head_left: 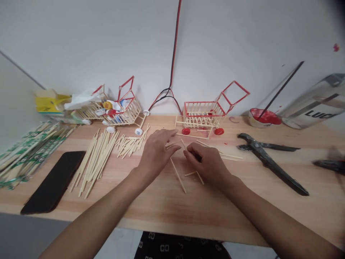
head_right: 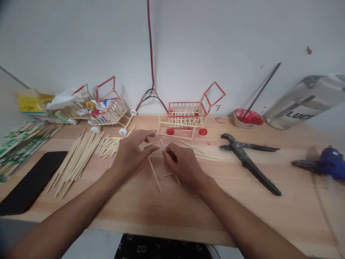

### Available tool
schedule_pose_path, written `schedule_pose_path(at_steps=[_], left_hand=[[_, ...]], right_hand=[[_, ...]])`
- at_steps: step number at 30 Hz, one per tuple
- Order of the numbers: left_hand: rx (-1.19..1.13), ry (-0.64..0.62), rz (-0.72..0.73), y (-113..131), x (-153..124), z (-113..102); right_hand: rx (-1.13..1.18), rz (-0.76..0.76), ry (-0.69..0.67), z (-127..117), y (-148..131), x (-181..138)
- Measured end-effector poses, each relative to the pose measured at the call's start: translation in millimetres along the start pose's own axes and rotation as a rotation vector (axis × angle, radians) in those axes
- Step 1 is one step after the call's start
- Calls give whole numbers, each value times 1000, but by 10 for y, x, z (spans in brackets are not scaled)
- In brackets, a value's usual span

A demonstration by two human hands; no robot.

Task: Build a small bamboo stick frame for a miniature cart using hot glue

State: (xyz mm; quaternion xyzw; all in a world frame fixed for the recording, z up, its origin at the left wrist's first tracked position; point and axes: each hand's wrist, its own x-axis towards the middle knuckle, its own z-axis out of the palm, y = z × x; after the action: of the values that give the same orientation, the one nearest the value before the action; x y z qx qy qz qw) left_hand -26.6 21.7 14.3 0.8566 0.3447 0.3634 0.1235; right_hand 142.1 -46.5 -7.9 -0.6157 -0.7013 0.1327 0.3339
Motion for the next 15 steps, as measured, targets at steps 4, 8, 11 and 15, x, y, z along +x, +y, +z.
schedule_pose_path(at_steps=[4, 8, 11, 15], left_hand=[[21, -84, -5, -20, 7, -5], [16, -104, -13, -41, 2, 17], [17, -69, 17, -55, -6, 44], [22, -56, 60, -64, -15, 72]], right_hand=[[-13, 3, -16, 11, 28, -2], [-5, 1, -32, 10, 26, -5], [-4, 2, -50, 10, 16, -5], [2, -9, -62, 16, 20, -2]])
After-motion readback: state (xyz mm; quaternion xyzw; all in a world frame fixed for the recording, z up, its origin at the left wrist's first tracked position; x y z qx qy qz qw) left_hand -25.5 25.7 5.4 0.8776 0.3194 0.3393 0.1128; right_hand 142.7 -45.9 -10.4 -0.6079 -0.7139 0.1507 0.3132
